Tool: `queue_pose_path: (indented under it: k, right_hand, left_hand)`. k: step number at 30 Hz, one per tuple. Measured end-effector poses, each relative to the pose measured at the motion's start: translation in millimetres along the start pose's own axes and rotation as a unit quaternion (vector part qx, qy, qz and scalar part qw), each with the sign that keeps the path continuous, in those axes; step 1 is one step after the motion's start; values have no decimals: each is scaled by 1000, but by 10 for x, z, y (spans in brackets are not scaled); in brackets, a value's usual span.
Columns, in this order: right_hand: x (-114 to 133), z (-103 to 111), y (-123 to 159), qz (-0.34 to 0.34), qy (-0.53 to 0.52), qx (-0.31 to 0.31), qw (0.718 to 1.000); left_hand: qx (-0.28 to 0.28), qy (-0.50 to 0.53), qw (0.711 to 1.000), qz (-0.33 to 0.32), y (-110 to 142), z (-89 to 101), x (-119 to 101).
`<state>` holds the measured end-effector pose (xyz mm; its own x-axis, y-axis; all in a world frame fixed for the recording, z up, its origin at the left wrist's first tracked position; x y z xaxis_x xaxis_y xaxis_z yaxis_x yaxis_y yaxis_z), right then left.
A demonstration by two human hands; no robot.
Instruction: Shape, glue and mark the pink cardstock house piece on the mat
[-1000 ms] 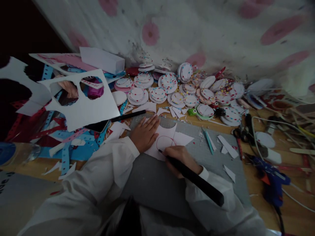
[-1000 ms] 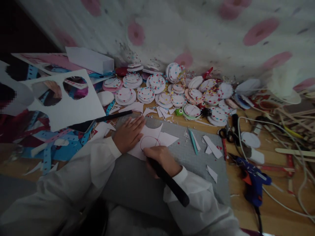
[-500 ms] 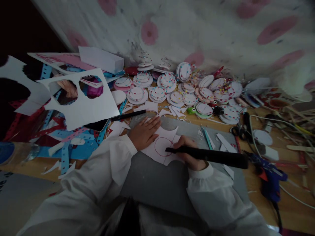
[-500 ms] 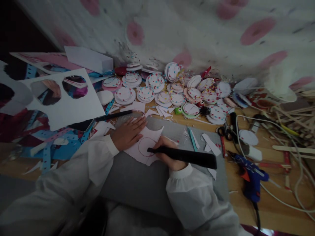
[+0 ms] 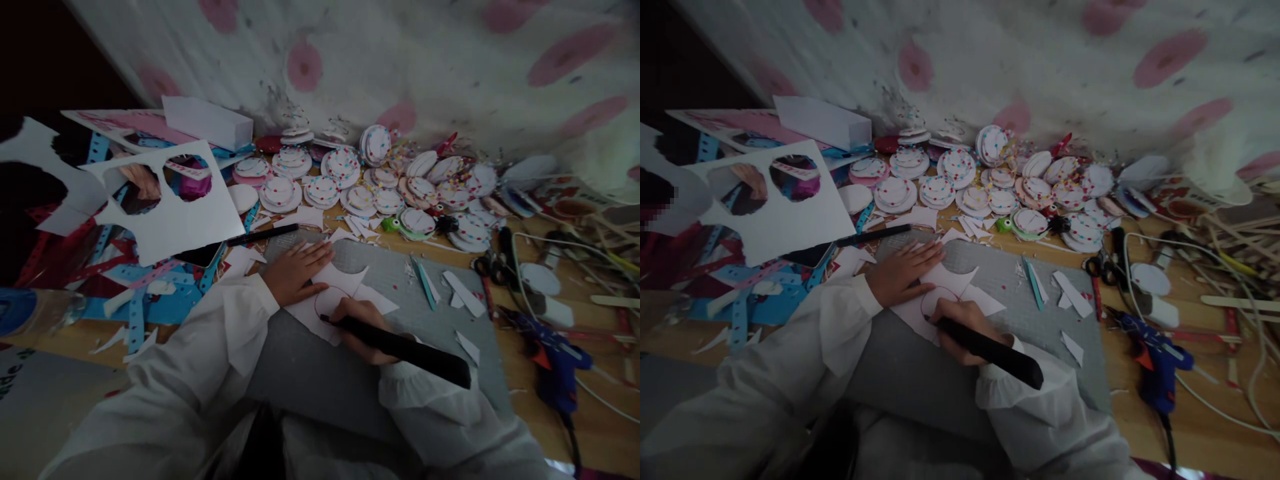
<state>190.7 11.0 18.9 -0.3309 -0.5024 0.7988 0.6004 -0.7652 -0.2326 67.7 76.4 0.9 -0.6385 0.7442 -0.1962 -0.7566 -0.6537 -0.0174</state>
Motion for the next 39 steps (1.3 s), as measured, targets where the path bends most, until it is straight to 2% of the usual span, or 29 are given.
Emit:
queue_pose_path:
  k: [3,6,12,17,19,21,23,25,27,33,39]
  right_hand:
    - [117,-66,-29,55,-26,54,997]
    - [159,-123,-42,78,-8,84,993]
    - [166,-108,-35,68,-29,123,990]
    - [203,-36,-9,73,-51,137,987]
    - [159,-4,16,61,-79,124,987]
    - [51,96,30,30,-136,58,989]
    - [-143,300,54,-25,-233,-92,968]
    - [-364,499,129,-79,-323,-257,907]
    - [-504,618,179,-102,-373,-358,850]
    - [-663,773,156,-116,-471,-455,747]
    - [-677,966,242,-88,-472,-530,699]
  left_hand:
    - [8,0,1000,0,-6,1,-3]
    - [23,-5,1000,5,-12,0,-7]
    - [38,-12,999,13,-16,10,-17]
    - [43,-15,999,16,-15,6,-13]
    - [37,-12,999,13,-14,12,-13]
    - [30,-6,1000,9,-9,18,-15]
    - [20,2,1000,10,-2,29,-16]
    - [6,10,1000,11,8,46,-17]
    - [-1,17,1000,9,20,58,-19]
    - [13,3,1000,-5,-43,119,-13]
    - [11,-47,998,-41,-284,397,-149]
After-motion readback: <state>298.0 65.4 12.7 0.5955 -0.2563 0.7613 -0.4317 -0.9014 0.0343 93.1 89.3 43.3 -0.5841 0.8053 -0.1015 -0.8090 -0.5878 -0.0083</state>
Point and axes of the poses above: each hand's wrist, its own y-axis away from the middle knuckle, its own z-axis out of the back of the hand, x = y × z, the point moved 7 cm from there along -y, towards the middle knuckle, and after that the axes turned 5 degrees about -y, right-handed, at the moved point
